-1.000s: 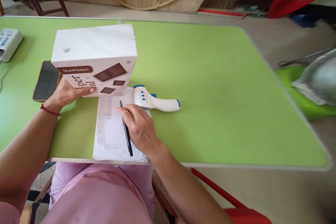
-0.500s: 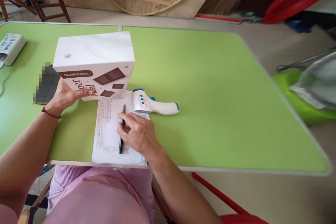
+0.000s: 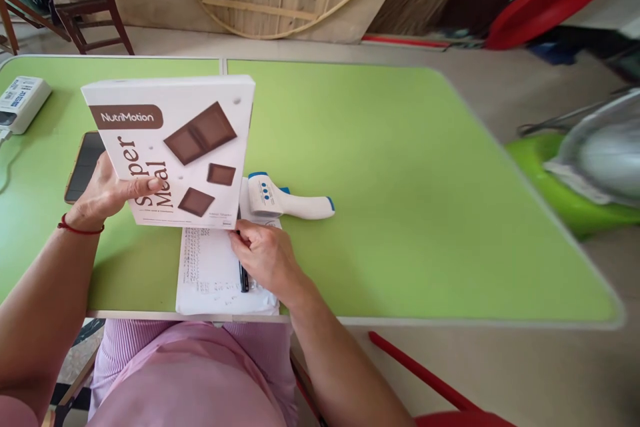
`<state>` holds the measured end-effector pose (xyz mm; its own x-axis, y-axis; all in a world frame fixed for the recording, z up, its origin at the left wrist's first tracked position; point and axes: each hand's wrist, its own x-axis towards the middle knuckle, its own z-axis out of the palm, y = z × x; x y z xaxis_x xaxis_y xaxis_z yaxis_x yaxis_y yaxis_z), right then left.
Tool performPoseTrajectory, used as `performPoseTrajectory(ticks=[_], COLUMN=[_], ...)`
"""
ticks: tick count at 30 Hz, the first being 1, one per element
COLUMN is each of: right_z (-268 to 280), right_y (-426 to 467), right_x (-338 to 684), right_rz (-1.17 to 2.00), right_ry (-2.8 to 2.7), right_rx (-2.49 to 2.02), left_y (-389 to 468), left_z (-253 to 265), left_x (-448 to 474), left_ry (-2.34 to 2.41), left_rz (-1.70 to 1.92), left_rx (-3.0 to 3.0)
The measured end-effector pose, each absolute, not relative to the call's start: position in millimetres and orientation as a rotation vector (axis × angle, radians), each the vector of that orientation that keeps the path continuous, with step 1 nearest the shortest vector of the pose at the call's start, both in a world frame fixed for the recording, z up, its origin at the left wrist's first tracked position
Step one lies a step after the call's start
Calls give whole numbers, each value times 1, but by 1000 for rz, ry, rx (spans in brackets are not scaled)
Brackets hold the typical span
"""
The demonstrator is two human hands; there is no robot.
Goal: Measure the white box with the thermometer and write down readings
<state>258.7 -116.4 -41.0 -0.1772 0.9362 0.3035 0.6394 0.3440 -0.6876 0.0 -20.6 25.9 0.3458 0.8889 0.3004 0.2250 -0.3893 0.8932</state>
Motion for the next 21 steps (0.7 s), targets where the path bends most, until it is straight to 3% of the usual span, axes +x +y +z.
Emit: performPoseTrajectory(ticks=[8,14,21], right_z=[-40,-41,-25], right_y=[-114,-115,-104], right_x=[260,260,291], right_rz=[599,677,-53], right_ry=[-1866,-1872,-1821], right_rx=[-1426,-1466,-1447], left_y=[-25,-26,-24], left_z=[40,44,39], left_x=[-3,-12,-14], left_ry=[874,738,685], left_rz=[829,844,883], left_rx=[1793,1672,1641])
